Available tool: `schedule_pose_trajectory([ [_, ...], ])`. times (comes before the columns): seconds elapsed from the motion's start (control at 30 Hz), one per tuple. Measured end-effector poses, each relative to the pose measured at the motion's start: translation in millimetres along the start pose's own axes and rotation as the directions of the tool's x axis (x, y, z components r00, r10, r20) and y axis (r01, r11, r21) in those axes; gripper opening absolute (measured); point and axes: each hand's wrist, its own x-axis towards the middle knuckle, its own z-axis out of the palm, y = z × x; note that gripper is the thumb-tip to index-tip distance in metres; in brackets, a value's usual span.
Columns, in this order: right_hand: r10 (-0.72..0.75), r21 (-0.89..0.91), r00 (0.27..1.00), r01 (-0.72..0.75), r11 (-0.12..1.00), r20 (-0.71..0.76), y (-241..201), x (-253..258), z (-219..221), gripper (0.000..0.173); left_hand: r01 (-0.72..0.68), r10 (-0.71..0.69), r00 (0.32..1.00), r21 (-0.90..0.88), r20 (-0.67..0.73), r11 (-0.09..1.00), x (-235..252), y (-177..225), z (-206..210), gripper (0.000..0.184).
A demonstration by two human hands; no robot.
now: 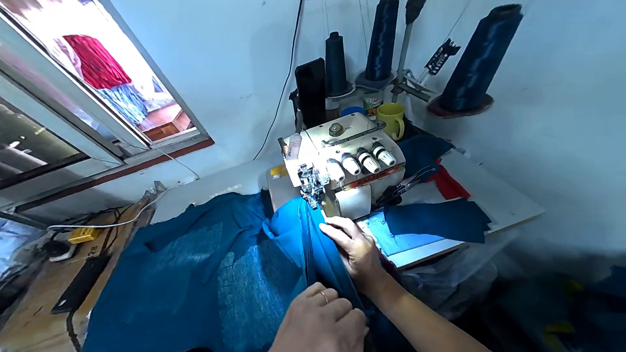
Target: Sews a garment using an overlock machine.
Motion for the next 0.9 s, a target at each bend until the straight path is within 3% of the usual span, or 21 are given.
schedule_pose_trajectory([
  [0.23, -0.026, -0.064, 1.0, 0.025, 0.998, -0.014, -5.6, -24.6, -4.9, 0.029, 0.014, -0.021, 0.996, 0.087, 0.081, 0.996, -3.2, -4.1, 14.8, 0.025],
  [0.4, 0.036, -0.021, 0.999, -0.036, 0.999, -0.012, -2.5, -16.8, 3.5, 0.032, 0.076, -0.088, 0.995, 0.257, 0.036, 0.964, 7.9, -18.6, 22.0, 0.023],
  [0.47, 0.12, 0.041, 0.993, -0.119, 0.992, -0.02, -4.8, -17.3, 7.6, 0.03, 0.1, -0.109, 0.994, 0.328, 0.011, 0.939, 14.0, -27.2, 25.2, 0.022],
  [0.53, 0.3, 0.138, 0.954, -0.293, 0.946, -0.03, -15.4, -20.6, 12.4, 0.024, 0.119, -0.123, 0.992, 0.4, -0.015, 0.909, 21.7, -36.5, 26.3, 0.022],
  [0.63, 0.546, 0.402, 0.833, -0.53, 0.747, 0.085, -35.6, -26.3, 16.3, 0.025, 0.16, -0.154, 0.987, 0.468, -0.05, 0.869, 33.5, -53.4, 25.1, 0.024],
  [0.7, 0.556, 0.456, 0.822, -0.544, 0.704, 0.122, -45.1, -29.4, 20.9, 0.026, 0.186, -0.177, 0.982, 0.48, -0.063, 0.857, 40.5, -67.4, 22.8, 0.026],
  [0.9, 0.453, 0.461, 0.88, -0.465, 0.756, 0.144, -52.4, -22.7, 35.6, 0.017, 0.272, -0.271, 0.961, 0.365, -0.054, 0.89, 63.9, -105.0, 3.0, 0.013],
])
